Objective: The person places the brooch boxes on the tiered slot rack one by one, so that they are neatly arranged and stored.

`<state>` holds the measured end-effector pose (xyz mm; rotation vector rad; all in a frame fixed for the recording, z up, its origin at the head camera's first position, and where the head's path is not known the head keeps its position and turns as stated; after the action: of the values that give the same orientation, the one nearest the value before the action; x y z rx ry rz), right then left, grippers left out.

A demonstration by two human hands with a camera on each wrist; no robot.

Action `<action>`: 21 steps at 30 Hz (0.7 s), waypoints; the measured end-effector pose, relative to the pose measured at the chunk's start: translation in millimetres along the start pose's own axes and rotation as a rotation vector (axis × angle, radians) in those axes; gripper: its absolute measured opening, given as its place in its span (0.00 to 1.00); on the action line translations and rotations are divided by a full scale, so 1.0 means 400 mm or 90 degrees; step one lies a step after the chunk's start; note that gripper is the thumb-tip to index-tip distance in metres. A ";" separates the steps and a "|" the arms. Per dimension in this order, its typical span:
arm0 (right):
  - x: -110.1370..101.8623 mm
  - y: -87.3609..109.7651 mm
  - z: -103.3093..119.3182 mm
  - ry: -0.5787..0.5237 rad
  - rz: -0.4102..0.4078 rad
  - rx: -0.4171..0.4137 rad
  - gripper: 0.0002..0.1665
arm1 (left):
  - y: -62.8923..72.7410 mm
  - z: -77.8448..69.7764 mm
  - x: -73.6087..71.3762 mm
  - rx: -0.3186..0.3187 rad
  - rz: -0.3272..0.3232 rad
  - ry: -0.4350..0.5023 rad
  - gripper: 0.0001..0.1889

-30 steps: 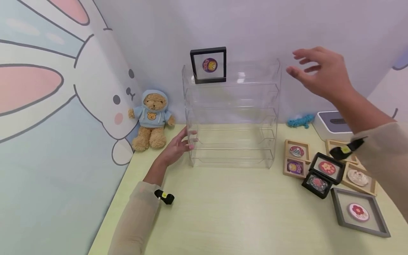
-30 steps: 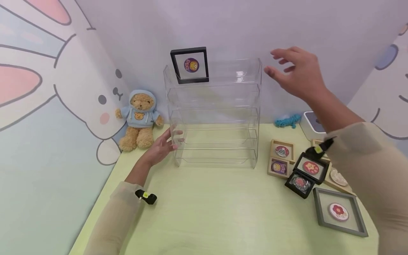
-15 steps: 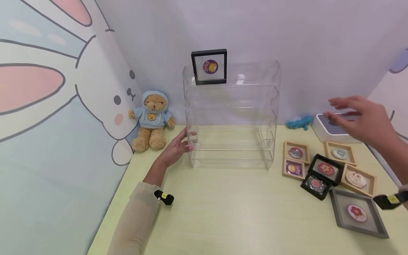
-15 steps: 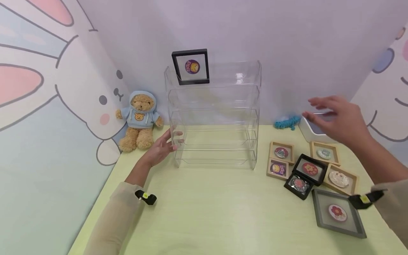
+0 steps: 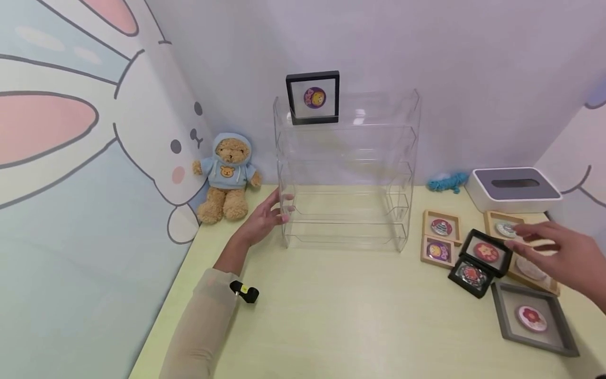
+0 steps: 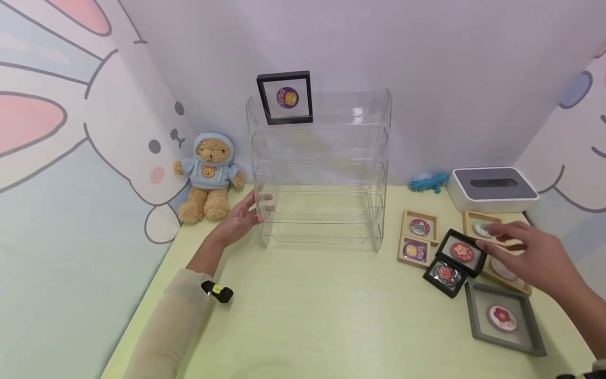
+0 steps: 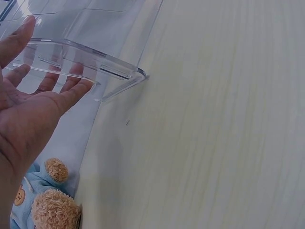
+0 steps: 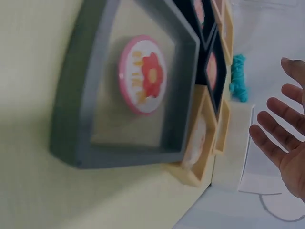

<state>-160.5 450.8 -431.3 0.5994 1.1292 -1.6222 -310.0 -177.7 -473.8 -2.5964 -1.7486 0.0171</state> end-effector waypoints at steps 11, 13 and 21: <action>0.020 0.158 -0.109 -0.062 -0.080 -0.002 0.07 | 0.000 0.000 -0.001 -0.003 -0.004 -0.003 0.49; 0.023 0.177 -0.122 -0.069 -0.085 -0.002 0.07 | 0.000 0.001 -0.001 -0.003 -0.003 -0.005 0.49; 0.042 0.230 -0.157 -0.037 -0.075 0.039 0.10 | -0.001 -0.002 0.003 -0.008 -0.004 -0.007 0.49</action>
<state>-90.4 495.6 -507.1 0.5299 1.0919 -1.7697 -309.6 -176.4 -473.0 -2.6039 -1.7667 0.0194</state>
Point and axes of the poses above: each hand's wrist, its own y-axis away from the middle knuckle, its own x-axis out of the palm, z = x × y, the point moved 5 cm from there along -y, towards the middle knuckle, and after that the axes turned 10 degrees about -z, right-handed, at the moved point
